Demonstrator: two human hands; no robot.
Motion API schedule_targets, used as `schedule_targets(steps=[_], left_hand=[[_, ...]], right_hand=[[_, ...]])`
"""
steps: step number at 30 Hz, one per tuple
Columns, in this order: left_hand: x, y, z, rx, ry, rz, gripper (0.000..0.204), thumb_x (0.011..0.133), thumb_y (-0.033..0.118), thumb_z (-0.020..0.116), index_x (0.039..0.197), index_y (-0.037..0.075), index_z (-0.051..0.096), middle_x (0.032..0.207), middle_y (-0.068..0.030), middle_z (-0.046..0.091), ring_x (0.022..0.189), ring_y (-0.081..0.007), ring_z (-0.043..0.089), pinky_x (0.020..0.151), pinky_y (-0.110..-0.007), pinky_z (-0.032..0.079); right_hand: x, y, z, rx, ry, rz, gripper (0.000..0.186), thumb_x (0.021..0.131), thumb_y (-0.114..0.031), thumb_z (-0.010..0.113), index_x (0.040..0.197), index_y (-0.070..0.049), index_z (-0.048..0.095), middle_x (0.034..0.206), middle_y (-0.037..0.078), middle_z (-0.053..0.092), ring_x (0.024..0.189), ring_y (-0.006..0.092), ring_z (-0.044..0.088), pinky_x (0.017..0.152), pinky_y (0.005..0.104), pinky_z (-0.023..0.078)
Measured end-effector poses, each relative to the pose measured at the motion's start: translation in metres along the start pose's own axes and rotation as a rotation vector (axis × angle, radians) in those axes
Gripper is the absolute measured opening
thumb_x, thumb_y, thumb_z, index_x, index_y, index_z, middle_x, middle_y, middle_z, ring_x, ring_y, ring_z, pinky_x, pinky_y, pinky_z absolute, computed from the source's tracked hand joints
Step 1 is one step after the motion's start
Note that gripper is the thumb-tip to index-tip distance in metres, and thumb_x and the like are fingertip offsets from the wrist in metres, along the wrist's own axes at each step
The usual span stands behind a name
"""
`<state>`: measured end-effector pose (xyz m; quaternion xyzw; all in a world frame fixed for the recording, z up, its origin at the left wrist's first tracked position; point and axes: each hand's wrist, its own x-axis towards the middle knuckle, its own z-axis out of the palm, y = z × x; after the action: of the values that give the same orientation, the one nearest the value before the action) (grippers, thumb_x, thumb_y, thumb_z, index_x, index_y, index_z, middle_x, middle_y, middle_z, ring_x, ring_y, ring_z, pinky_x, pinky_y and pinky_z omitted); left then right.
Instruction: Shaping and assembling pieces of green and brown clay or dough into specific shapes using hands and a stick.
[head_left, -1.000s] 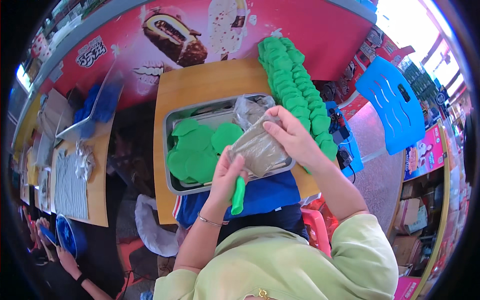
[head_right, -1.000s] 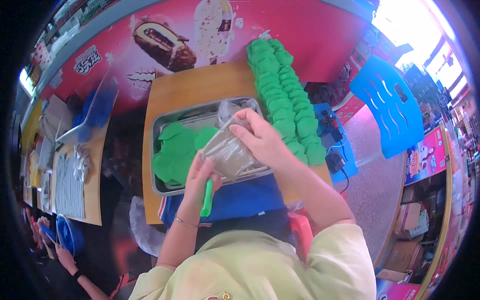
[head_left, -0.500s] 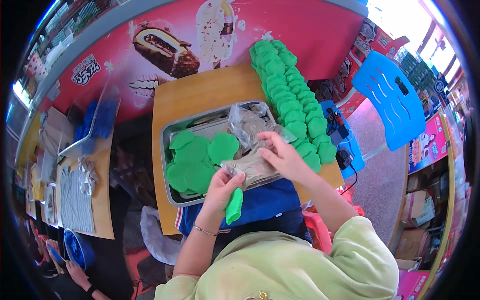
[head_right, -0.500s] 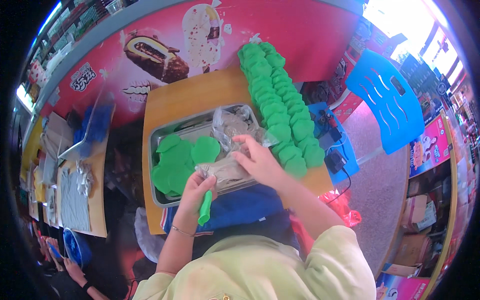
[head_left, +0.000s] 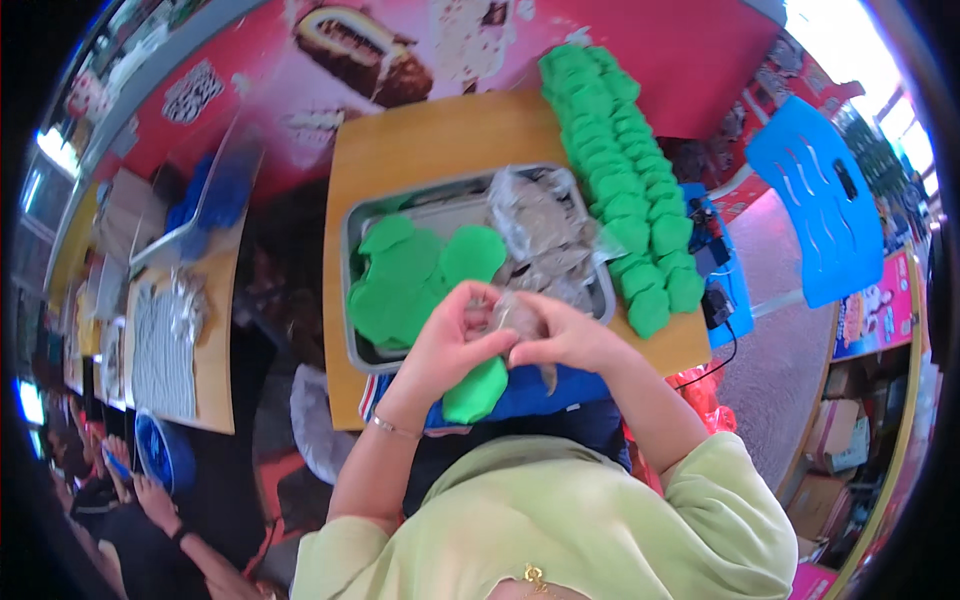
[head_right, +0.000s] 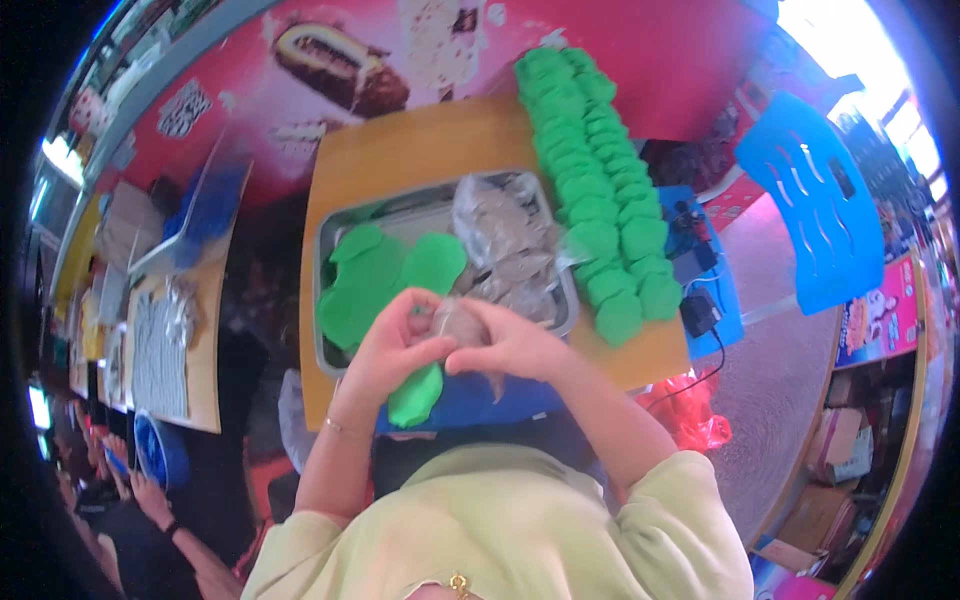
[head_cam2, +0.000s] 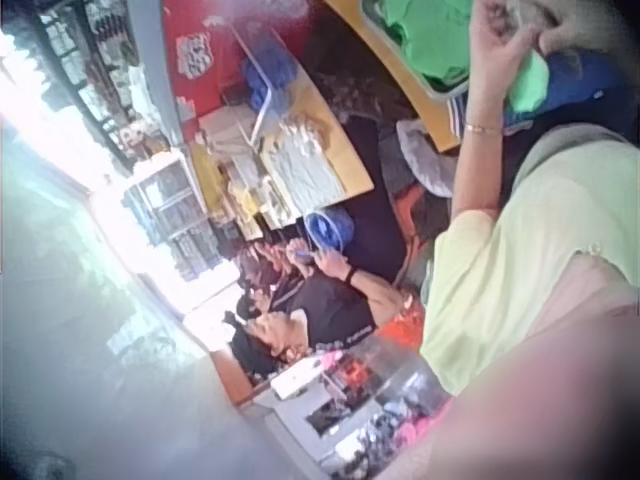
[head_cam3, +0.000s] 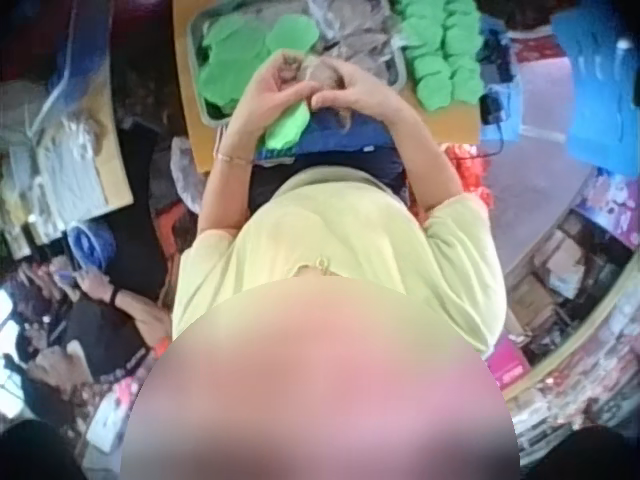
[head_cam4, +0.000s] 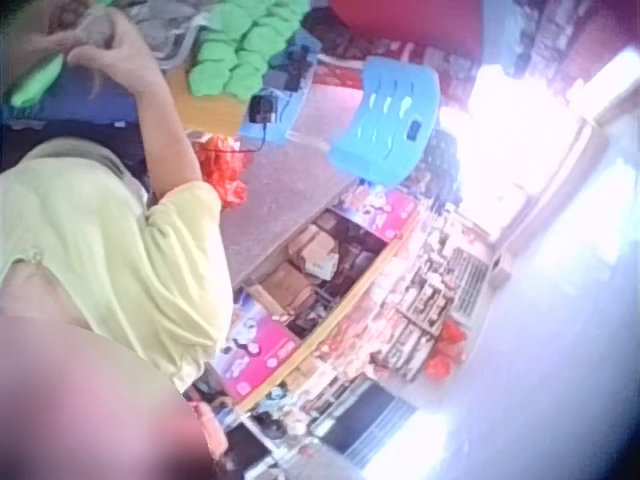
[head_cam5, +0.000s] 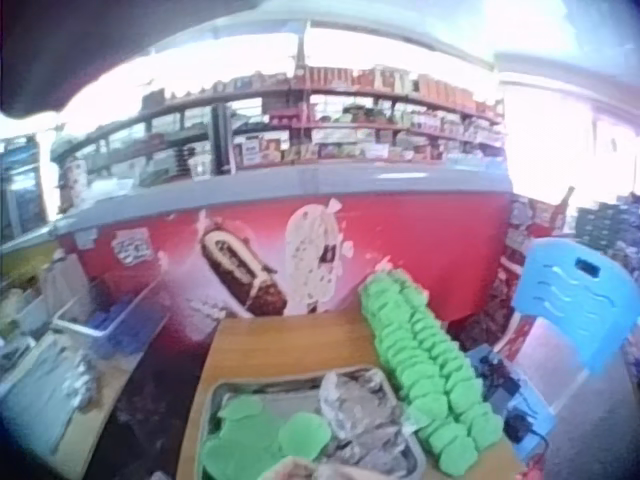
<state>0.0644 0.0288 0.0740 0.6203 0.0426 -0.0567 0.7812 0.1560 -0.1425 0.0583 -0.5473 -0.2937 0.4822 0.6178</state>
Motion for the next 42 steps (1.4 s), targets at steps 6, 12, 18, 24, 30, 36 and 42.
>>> schedule_targets(steps=[6, 12, 18, 24, 30, 36, 42], left_hand=[[0.011, -0.016, -0.024, -0.187, 0.407, 0.173, 0.022, 0.089, 0.012, 0.06, 0.105, 0.003, 0.048, 0.088, -0.0046, 0.061, 0.083, -0.009, 0.058, 0.071, -0.02, 0.046], [0.016, -0.022, -0.036, -0.457, 0.619, 0.166, 0.016, 0.094, 0.021, 0.054, 0.095, 0.005, 0.055, 0.072, 0.0014, 0.056, 0.056, -0.0021, 0.049, 0.047, -0.017, 0.039], [0.018, -0.024, -0.037, -0.329, 0.625, 0.219, 0.016, 0.093, 0.021, 0.055, 0.09, 0.005, 0.056, 0.068, 0.0035, 0.054, 0.055, -0.0014, 0.049, 0.047, -0.016, 0.038], [0.017, -0.019, -0.034, -0.182, 0.643, 0.251, 0.015, 0.092, 0.019, 0.058, 0.087, 0.005, 0.056, 0.067, 0.0057, 0.054, 0.057, 0.0013, 0.044, 0.049, -0.016, 0.033], [0.014, -0.011, -0.034, -0.134, 0.584, 0.24, 0.015, 0.092, 0.02, 0.058, 0.092, 0.005, 0.057, 0.069, 0.0046, 0.054, 0.055, 0.0005, 0.047, 0.047, -0.015, 0.035], [0.013, -0.014, -0.031, -0.038, 0.546, 0.277, 0.013, 0.092, 0.018, 0.057, 0.093, 0.005, 0.057, 0.068, 0.0055, 0.053, 0.061, 0.0012, 0.046, 0.052, -0.014, 0.035], [0.016, -0.017, -0.031, 0.373, 0.777, 0.657, 0.018, 0.083, 0.016, 0.067, 0.088, 0.004, 0.055, 0.069, 0.0019, 0.052, 0.059, -0.0059, 0.046, 0.051, -0.02, 0.036]], right_hand=[[0.005, 0.012, 0.001, 0.072, 0.323, 0.05, 0.027, 0.094, -0.022, 0.051, 0.112, -0.003, 0.049, 0.085, 0.005, 0.061, 0.078, 0.0116, 0.057, 0.07, 0.0248, 0.045], [0.003, 0.005, 0.011, 0.218, 0.162, 0.03, 0.033, 0.096, -0.027, 0.042, 0.119, -0.002, 0.044, 0.091, 0.008, 0.058, 0.075, 0.014, 0.056, 0.07, 0.0256, 0.044], [0.004, 0.0, 0.025, -0.262, -0.037, -0.161, 0.021, 0.093, -0.019, 0.051, 0.097, 0.001, 0.056, 0.08, 0.003, 0.049, 0.075, 0.0089, 0.048, 0.066, 0.0241, 0.043], [0.003, -0.011, 0.036, -0.307, -0.05, -0.016, 0.018, 0.091, -0.012, 0.054, 0.103, 0.001, 0.054, 0.085, 0.004, 0.056, 0.078, 0.0092, 0.052, 0.069, 0.0247, 0.046], [0.004, -0.017, 0.048, -0.154, 0.082, 0.017, 0.039, 0.088, -0.007, 0.058, 0.122, 0.0, 0.041, 0.089, 0.005, 0.058, 0.08, 0.0088, 0.056, 0.067, 0.0251, 0.048], [0.008, -0.01, 0.048, -0.166, 0.126, 0.039, 0.032, 0.087, -0.009, 0.06, 0.116, 0.001, 0.05, 0.09, 0.003, 0.059, 0.079, 0.0066, 0.056, 0.064, 0.0229, 0.049], [0.013, -0.001, 0.042, -0.214, 0.197, -0.038, 0.021, 0.087, -0.009, 0.061, 0.104, 0.0, 0.054, 0.089, 0.002, 0.06, 0.078, 0.0049, 0.056, 0.064, 0.0211, 0.048]])
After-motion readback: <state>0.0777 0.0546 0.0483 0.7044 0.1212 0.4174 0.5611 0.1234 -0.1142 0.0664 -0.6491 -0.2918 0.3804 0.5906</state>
